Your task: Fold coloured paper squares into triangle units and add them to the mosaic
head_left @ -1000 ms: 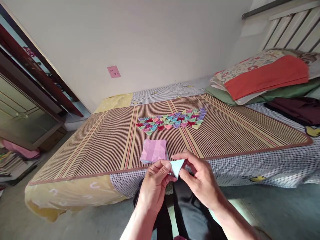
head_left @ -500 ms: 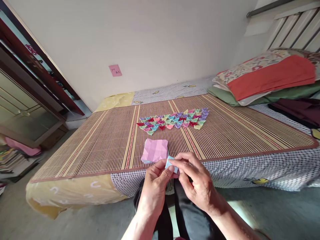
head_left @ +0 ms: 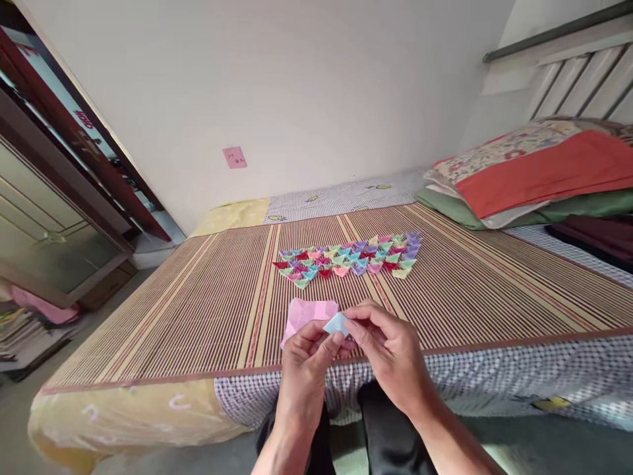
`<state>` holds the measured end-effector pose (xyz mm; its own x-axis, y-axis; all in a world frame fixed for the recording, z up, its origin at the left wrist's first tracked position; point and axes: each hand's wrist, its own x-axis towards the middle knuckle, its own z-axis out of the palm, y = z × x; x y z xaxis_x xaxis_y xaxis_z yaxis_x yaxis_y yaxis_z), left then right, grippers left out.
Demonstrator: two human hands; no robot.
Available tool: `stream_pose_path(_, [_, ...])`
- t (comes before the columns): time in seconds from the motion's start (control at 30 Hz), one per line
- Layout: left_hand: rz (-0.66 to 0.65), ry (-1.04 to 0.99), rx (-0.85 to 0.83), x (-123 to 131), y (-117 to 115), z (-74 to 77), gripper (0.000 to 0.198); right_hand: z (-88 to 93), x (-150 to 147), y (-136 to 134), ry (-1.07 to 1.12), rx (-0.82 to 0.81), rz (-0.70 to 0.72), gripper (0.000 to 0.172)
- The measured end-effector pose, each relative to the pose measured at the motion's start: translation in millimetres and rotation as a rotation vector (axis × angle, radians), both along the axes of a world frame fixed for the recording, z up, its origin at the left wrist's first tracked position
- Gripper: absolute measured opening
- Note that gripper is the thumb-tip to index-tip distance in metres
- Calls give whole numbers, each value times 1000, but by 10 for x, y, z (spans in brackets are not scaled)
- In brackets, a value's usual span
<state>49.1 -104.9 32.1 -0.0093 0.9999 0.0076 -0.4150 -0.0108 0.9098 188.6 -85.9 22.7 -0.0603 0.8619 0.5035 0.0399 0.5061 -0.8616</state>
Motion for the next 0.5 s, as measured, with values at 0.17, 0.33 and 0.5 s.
stream_pose_path(0.17, [-26, -44, -19, -68, 457, 35, 29, 94, -72, 457, 59, -57, 38, 13])
stream_pose_path(0.33, [-37, -19, 11, -170, 936, 18, 28, 131, -189, 952, 97, -81, 77, 18])
stream_pose_path(0.5, [30, 62, 66, -304, 1325, -62, 30, 63, -300, 1358, 102, -93, 54, 21])
